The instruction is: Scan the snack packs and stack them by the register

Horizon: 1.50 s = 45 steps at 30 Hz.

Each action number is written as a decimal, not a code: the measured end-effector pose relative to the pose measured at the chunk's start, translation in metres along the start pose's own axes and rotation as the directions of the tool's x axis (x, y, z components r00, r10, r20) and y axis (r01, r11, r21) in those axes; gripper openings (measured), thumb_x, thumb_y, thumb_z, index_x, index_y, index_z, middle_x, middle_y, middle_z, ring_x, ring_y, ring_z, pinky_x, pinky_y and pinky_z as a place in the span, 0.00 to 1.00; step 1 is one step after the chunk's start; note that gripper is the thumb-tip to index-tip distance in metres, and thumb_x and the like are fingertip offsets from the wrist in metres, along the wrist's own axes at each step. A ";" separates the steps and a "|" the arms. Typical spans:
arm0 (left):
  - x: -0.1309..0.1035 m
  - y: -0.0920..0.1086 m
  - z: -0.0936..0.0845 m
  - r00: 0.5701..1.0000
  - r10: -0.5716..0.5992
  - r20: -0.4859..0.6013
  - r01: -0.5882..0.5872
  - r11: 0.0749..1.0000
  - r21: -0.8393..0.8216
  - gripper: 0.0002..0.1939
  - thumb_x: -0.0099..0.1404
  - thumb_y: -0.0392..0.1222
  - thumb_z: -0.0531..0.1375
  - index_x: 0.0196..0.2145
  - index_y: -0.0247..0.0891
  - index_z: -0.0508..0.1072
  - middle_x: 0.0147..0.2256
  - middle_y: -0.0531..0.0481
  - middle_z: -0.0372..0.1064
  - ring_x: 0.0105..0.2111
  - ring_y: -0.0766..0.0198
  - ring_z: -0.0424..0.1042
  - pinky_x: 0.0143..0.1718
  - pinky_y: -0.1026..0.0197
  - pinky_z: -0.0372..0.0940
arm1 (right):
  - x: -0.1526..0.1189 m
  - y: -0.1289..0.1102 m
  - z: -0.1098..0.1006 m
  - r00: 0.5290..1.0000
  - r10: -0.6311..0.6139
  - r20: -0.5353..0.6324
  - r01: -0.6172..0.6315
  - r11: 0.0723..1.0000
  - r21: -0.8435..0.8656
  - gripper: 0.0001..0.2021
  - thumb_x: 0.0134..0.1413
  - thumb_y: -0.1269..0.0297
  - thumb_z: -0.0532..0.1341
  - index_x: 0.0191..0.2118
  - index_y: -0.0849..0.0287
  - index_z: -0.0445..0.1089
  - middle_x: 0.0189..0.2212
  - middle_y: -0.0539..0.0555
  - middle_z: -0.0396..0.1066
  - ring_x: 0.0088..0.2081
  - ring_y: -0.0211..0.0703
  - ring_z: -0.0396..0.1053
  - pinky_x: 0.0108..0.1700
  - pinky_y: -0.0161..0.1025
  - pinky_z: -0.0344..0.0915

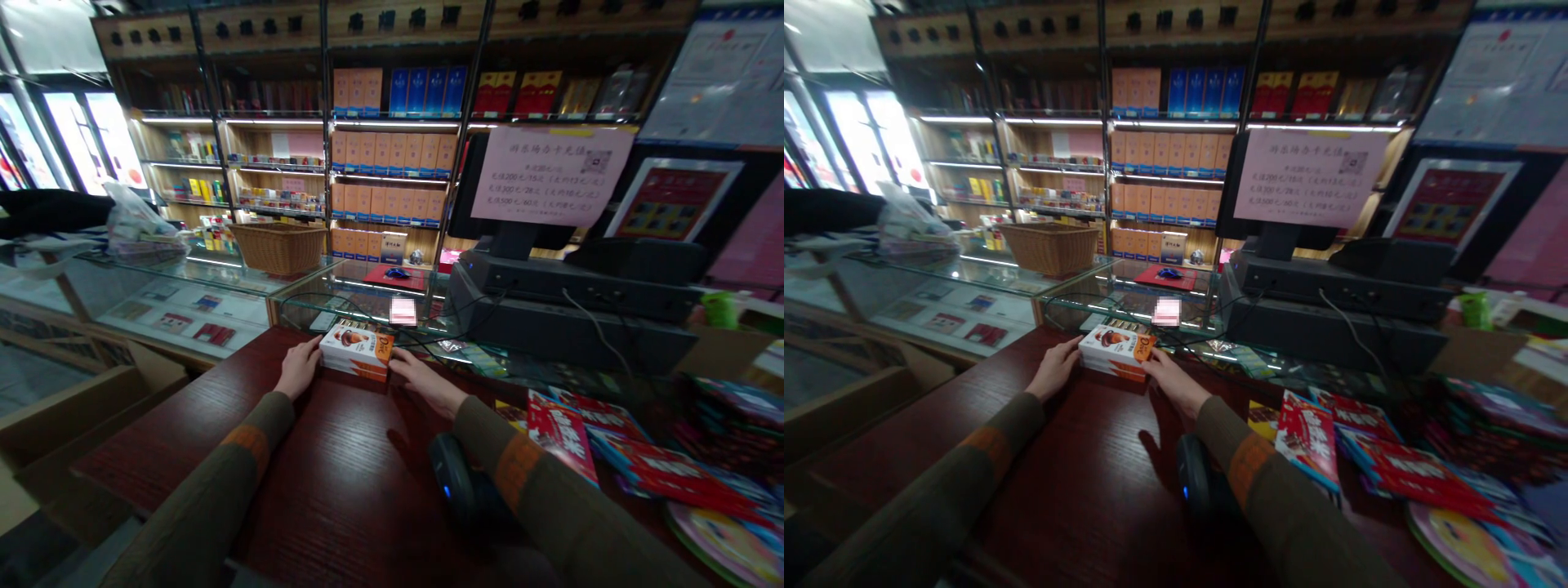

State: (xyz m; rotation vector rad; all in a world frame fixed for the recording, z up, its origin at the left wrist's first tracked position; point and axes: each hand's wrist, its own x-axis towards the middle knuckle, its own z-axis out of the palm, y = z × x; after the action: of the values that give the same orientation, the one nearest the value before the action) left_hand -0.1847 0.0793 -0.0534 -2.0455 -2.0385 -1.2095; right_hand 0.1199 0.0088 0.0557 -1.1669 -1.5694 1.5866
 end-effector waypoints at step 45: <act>-0.030 0.200 0.032 0.902 0.414 0.125 -0.372 0.890 -0.262 0.19 0.69 0.40 0.52 0.54 0.39 0.72 0.52 0.44 0.74 0.54 0.54 0.70 0.60 0.46 0.61 | -0.097 0.041 -0.139 0.899 -0.180 -0.398 0.193 0.981 -0.007 0.18 0.56 0.53 0.62 0.52 0.47 0.74 0.61 0.51 0.68 0.66 0.52 0.57 0.66 0.55 0.53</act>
State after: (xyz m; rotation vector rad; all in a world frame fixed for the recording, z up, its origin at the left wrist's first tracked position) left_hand 0.0063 0.0402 0.0079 -2.5960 -1.4715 -1.2696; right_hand 0.2912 -0.0205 0.0439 -1.1925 -1.3351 1.1579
